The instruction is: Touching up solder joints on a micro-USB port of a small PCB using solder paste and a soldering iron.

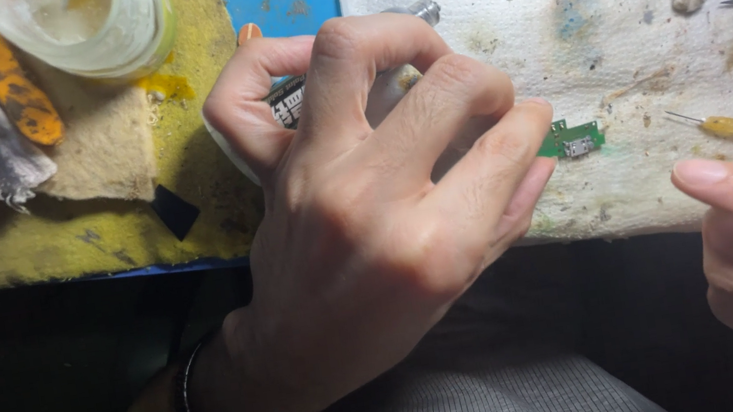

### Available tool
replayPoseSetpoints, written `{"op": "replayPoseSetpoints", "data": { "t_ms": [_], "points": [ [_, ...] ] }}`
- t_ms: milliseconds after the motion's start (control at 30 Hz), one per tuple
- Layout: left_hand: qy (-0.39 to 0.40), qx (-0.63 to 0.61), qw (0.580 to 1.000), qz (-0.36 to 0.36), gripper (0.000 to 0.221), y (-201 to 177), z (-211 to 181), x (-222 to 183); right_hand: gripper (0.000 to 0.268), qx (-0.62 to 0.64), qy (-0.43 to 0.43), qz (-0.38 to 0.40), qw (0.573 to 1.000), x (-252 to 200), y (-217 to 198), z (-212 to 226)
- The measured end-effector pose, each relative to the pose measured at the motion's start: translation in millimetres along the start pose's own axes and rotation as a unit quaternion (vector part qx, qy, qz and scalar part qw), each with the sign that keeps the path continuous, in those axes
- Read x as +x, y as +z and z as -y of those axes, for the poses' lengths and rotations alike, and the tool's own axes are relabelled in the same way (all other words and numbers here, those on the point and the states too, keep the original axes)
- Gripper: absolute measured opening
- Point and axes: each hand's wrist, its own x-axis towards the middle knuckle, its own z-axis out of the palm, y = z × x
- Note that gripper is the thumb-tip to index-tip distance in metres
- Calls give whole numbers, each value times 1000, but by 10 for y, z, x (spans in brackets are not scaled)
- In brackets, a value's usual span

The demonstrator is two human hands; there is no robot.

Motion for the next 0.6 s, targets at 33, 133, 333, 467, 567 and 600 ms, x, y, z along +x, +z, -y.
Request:
{"op": "replayPoseSetpoints", "data": {
  "t_ms": [33,133,333,467,567,600],
  "points": [
    [8,0,1000,1,13,-13,-2,-5,36,-134,-188,-110,967,64,124,59],
    [26,13,999,-19,17,-17,-16,-26,21,-254,-365,-224,867,163,248,137],
    [41,55,995,-71,27,27,-34,-145,18,-209,-380,-283,856,167,465,148],
    [33,59,993,-93,26,75,-31,-202,13,-180,-360,-326,855,333,574,26],
    [19,104,987,-117,30,110,-78,-244,31,-36,-233,-282,930,680,554,-228],
    [19,123,983,-131,30,123,-77,-262,31,-35,-257,-278,925,1112,456,-460]
  ]
}}
